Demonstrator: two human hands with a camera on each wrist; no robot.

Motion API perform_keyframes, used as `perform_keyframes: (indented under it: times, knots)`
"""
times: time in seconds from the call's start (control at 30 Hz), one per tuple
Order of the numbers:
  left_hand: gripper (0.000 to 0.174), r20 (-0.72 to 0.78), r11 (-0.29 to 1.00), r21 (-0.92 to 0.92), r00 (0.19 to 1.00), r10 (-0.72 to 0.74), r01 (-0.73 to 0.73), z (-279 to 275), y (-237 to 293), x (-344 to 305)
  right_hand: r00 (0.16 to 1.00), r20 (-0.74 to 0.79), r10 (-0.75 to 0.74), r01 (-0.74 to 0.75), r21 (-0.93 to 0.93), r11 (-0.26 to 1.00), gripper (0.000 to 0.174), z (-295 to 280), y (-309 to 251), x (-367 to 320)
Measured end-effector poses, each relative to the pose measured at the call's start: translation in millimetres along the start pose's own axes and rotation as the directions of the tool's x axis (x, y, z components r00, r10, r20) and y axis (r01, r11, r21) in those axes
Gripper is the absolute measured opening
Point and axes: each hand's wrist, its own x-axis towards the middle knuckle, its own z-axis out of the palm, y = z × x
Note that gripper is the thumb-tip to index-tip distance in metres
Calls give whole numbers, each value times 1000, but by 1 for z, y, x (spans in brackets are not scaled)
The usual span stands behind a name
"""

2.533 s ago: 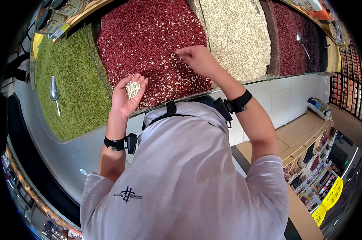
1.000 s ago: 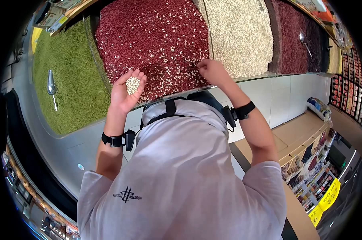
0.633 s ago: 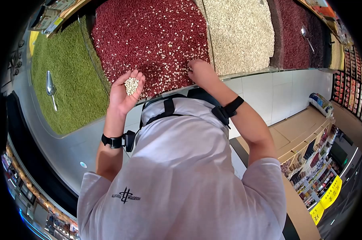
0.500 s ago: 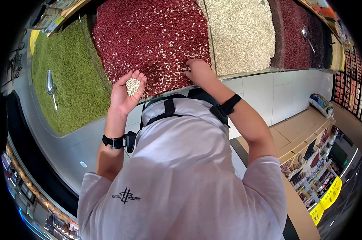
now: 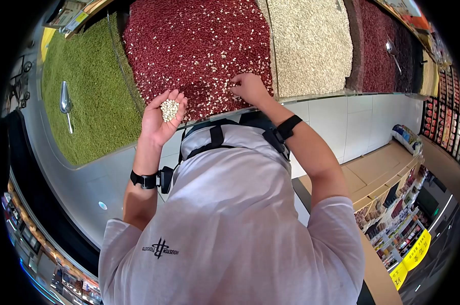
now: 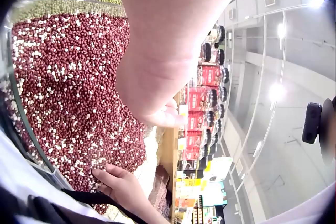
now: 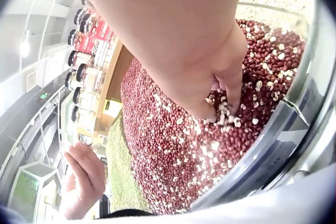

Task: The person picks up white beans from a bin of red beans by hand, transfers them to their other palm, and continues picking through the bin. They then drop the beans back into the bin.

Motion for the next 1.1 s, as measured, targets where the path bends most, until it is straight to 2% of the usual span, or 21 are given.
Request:
perform_keyframes:
  times: [0.03,0.07,0.1,0.13,0.17,0.23,0.27,0.3,0.37,0.6,0.73,0.8,0.9,1.03,1.1]
  knots:
    - [20,-16,1000,-2,1000,2,-2,2,0,-1,1000,0,-2,2,-1,1000,40,-2,2,1]
    - [20,-15,1000,-2,1000,3,-3,1,0,-1,993,64,96,-111,309,945,34,-3,4,2]
    - [20,-2,1000,-4,1000,3,-3,0,1,-1,973,154,169,-228,579,783,28,-4,7,3]
    - [19,10,1000,-5,1000,3,-3,-1,2,0,950,250,190,-311,679,665,22,-14,0,4]
    - [19,12,1000,-4,1000,2,-2,-2,2,0,950,248,190,-310,679,665,22,-19,-2,4]
    - [19,16,1000,-1,1000,-5,5,-3,2,1,928,307,210,-367,848,383,25,-30,-6,4]
    - [19,19,1000,1,1000,-6,6,-2,2,1,919,345,190,-391,858,333,27,-37,-9,5]
    - [19,-8,1000,4,1000,-3,3,0,1,1,920,342,190,-388,860,333,27,-42,-13,5]
    - [19,-34,1000,8,999,-1,1,4,0,3,925,329,190,-370,894,252,28,-51,-21,3]
    - [19,-16,999,31,1000,-5,6,10,0,7,918,369,145,-396,875,280,35,-60,-25,6]
    - [19,-33,999,48,999,13,-11,13,0,8,922,346,174,-382,887,259,33,-56,-26,8]
    - [19,-37,999,46,999,9,-7,15,1,8,921,351,170,-390,846,363,33,-51,-19,11]
    - [19,-30,999,41,1000,4,-2,15,2,9,916,346,202,-399,827,395,34,-51,-22,12]
    - [25,25,1000,13,1000,-18,18,11,6,12,925,340,167,-379,842,384,34,-51,-23,14]
    - [25,23,1000,5,1000,-20,19,12,7,13,908,387,159,-418,858,299,34,-56,-27,15]
